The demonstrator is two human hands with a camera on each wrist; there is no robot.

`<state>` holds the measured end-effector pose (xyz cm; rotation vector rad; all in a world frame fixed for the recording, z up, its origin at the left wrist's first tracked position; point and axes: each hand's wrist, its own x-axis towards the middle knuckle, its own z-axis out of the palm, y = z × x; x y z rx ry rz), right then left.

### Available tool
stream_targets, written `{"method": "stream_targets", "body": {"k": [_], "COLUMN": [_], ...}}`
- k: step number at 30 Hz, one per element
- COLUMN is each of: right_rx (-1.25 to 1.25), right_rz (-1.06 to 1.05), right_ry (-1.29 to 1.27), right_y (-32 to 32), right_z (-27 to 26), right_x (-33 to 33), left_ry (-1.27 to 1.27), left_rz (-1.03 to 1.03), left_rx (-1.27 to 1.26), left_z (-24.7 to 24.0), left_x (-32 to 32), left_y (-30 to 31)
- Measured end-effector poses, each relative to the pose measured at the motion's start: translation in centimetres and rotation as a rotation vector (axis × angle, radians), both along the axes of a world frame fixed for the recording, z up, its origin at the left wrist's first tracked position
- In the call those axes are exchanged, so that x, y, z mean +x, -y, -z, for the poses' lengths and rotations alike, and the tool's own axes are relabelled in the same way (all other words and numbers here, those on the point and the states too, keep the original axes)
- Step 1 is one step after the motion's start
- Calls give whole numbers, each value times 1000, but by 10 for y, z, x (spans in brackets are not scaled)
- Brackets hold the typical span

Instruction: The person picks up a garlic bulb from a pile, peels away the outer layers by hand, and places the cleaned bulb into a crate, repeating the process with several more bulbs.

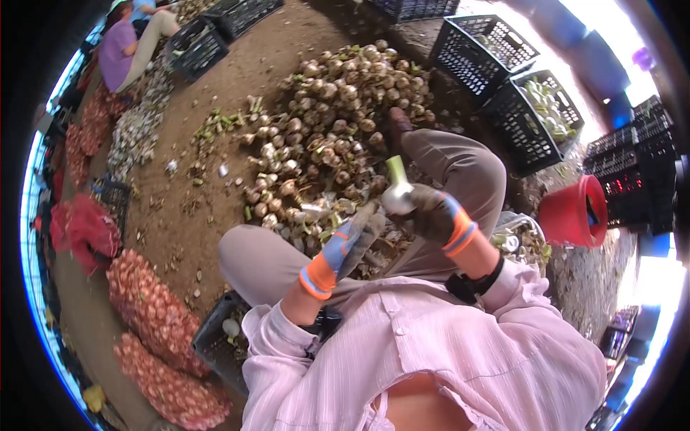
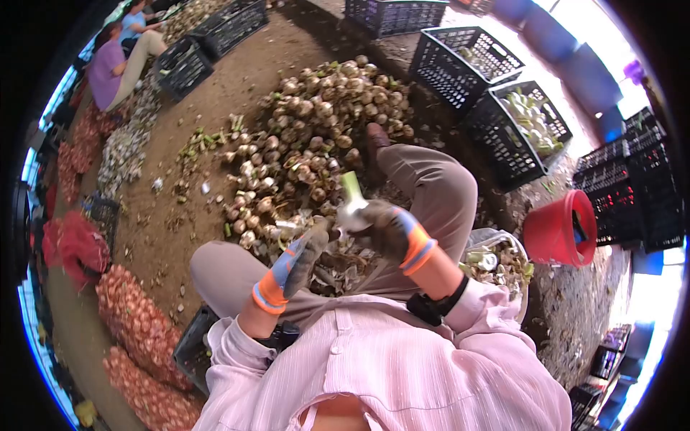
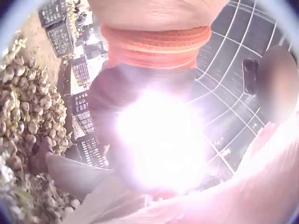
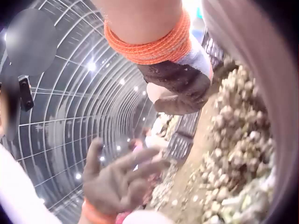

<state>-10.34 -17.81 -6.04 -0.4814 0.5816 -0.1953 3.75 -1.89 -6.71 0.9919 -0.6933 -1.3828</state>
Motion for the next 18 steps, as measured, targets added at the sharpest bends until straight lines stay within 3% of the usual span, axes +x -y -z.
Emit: {"method": "stream_targets", "body": {"k": [1, 4, 5, 6, 7, 8, 9, 11, 14, 16, 17, 18], "right_rx": [183, -377, -343, -317, -344, -433, -556, -479, -663, -995, -1288, -1421], "right_rz": [121, 193, 313, 431, 214, 547, 649, 204, -111, -329, -515, -675], "right_ry": [31, 286, 267, 249, 339, 18, 4, 179, -74, -283, -413, -516], "right_y": [23, 120, 160, 200, 253, 253, 226, 194, 127, 80, 51, 27], "right_z": [5, -38, -45, -52, -44, -45, -47, -7, 100, 172, 187, 194], "right_x": [-11, -48, -59, -70, -81, -55, -12, 45, 139, 186, 204, 226], "left_ry": [-75, 36, 72, 354, 636, 766, 868, 746, 419, 311, 265, 201], "left_rz": [152, 291, 278, 326, 370, 370, 353, 299, 197, -7, -107, -117], "left_rx": [57, 173, 167, 161, 157, 98, 69, 54, 127, 105, 96, 92], "left_z": [20, -18, -13, -15, -17, -30, -27, -17, 19, 35, 40, 31], "left_x": [10, 24, 24, 29, 33, 39, 42, 49, 61, 60, 63, 74], "left_y": [-2, 12, 11, 17, 22, 24, 26, 30, 33, 35, 34, 32]}}
